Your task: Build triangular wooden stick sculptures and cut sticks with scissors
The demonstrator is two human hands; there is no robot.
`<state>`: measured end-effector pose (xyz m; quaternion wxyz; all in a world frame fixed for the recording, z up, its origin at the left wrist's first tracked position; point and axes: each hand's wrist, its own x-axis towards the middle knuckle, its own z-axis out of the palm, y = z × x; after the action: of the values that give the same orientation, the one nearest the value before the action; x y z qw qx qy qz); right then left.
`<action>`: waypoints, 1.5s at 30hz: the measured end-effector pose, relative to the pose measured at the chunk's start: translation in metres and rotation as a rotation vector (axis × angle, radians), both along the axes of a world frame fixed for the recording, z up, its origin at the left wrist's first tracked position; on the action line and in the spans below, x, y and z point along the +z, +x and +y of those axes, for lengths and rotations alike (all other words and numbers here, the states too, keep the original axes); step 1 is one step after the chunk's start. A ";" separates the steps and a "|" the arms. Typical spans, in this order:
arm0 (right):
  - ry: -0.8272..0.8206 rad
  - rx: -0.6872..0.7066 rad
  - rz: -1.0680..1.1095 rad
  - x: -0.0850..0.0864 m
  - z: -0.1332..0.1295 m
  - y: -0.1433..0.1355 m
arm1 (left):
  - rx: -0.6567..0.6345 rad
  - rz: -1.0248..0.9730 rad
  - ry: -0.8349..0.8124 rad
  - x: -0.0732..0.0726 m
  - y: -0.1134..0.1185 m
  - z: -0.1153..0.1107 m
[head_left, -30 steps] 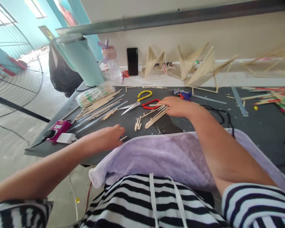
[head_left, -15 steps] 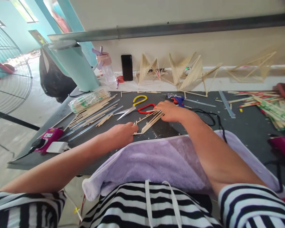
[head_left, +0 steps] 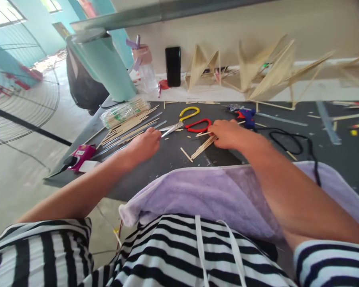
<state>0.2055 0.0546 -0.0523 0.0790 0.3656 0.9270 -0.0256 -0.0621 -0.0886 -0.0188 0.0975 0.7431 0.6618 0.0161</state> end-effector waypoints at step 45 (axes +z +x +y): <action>-0.058 -0.027 0.016 0.006 -0.004 -0.002 | -0.115 0.112 0.211 0.028 -0.023 -0.001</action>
<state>0.2030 0.0503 -0.0463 0.0820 0.3756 0.9214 -0.0563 -0.0846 -0.0895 0.0093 -0.0178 0.7856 0.6172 0.0384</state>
